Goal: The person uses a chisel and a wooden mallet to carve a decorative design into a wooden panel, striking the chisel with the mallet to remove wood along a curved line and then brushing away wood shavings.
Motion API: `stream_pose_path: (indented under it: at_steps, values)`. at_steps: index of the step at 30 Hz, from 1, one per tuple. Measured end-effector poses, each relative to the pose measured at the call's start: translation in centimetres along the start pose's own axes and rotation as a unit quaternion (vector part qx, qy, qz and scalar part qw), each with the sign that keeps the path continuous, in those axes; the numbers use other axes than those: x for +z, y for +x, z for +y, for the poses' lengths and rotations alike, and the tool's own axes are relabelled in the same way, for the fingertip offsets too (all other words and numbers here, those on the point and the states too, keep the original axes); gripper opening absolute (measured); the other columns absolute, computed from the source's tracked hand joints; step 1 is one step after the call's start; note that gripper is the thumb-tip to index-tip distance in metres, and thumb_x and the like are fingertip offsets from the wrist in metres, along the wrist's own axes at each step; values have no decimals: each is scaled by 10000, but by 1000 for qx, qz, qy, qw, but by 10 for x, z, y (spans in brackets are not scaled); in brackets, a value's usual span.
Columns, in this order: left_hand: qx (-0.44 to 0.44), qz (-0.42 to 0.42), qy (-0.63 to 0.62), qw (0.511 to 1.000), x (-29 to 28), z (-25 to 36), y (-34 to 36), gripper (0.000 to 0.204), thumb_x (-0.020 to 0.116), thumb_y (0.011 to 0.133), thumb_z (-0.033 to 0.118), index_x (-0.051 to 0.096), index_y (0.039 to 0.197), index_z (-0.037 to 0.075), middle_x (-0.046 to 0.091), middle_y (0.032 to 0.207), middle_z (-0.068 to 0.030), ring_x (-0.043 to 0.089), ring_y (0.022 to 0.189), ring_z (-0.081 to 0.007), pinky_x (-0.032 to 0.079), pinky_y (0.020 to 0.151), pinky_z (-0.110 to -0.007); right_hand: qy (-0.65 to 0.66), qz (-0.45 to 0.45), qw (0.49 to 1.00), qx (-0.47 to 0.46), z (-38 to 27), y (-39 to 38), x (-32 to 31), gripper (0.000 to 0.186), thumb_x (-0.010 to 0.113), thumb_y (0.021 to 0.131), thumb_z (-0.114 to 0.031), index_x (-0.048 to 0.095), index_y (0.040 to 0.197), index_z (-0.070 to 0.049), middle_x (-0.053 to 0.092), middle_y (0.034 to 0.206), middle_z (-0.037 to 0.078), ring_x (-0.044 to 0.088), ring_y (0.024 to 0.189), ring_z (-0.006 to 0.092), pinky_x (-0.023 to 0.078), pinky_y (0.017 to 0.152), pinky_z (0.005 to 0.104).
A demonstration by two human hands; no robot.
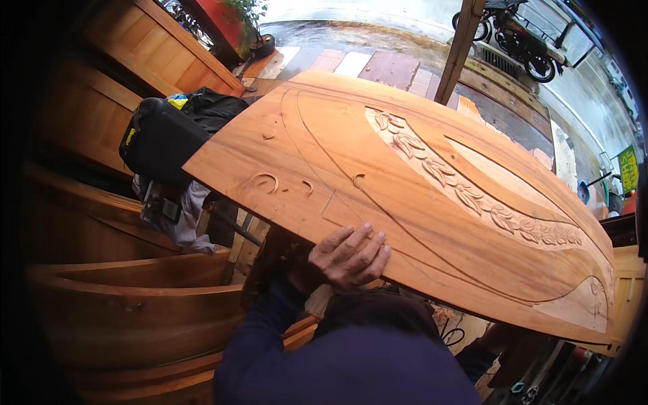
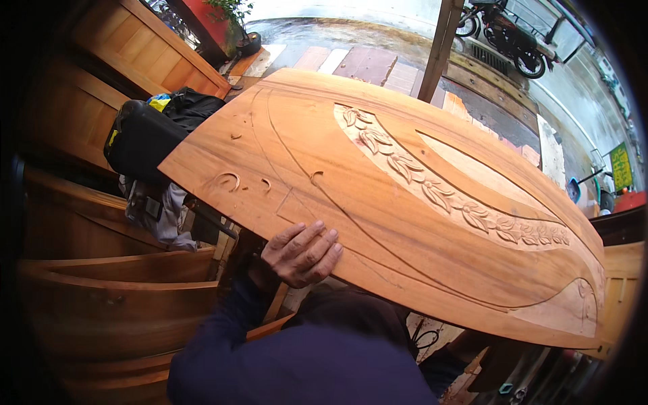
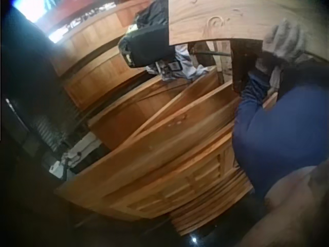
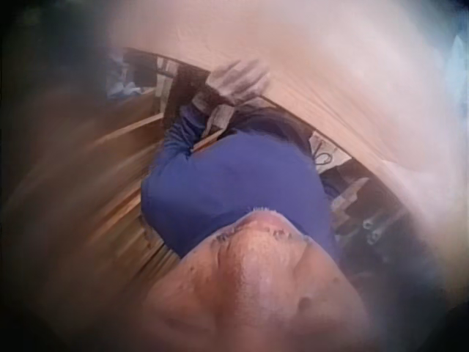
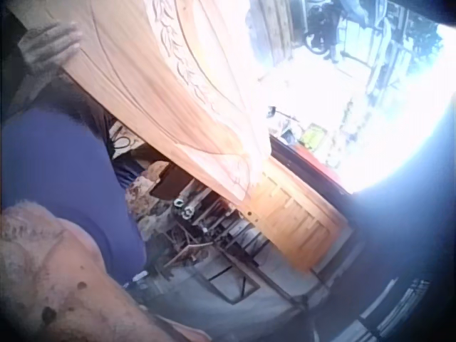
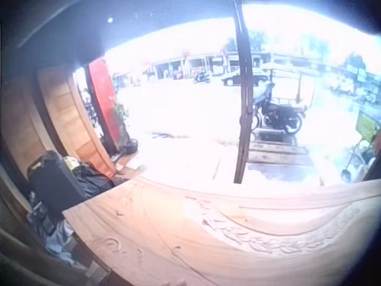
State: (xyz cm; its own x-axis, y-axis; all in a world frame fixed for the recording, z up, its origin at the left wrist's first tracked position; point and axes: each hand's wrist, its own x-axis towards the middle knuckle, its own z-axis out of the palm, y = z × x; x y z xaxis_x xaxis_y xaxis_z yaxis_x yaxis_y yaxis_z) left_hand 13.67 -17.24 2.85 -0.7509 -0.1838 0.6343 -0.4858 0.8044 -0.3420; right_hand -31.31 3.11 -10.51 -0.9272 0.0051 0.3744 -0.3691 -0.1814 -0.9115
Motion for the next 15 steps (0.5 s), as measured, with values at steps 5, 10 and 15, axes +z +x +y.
stream_pose_path:
  at_steps: [5, 10, 15]
  values:
    - [53, 46, 64, 995, -12, -28, 42, 201, 723, 951, 219, 655, 1127, 149, 730, 1103, -39, 727, 1097, -228, 582, 970, -386, -17, 55, 986, -157, -15, 10, -17, 747, 172, 1121, -578, 630, 883, -38, 668, 766, 103, 673, 750, 268, 586, 789, 412]
    - [106, 78, 77, 988, -28, -32, 69, 129, 665, 961, 224, 653, 1015, 108, 704, 892, -47, 743, 858, -174, 629, 790, -316, -53, 94, 943, -314, -40, 53, -27, 825, 129, 1122, -588, 634, 793, -25, 658, 714, 117, 668, 700, 271, 595, 749, 401]
    - [75, 86, 86, 990, -33, -35, 73, 149, 687, 944, 253, 623, 974, 122, 650, 824, -1, 732, 826, -138, 614, 733, -301, -79, 115, 870, -473, -61, 102, -12, 909, 86, 1124, -598, 637, 702, -11, 648, 663, 132, 664, 650, 273, 605, 708, 391]
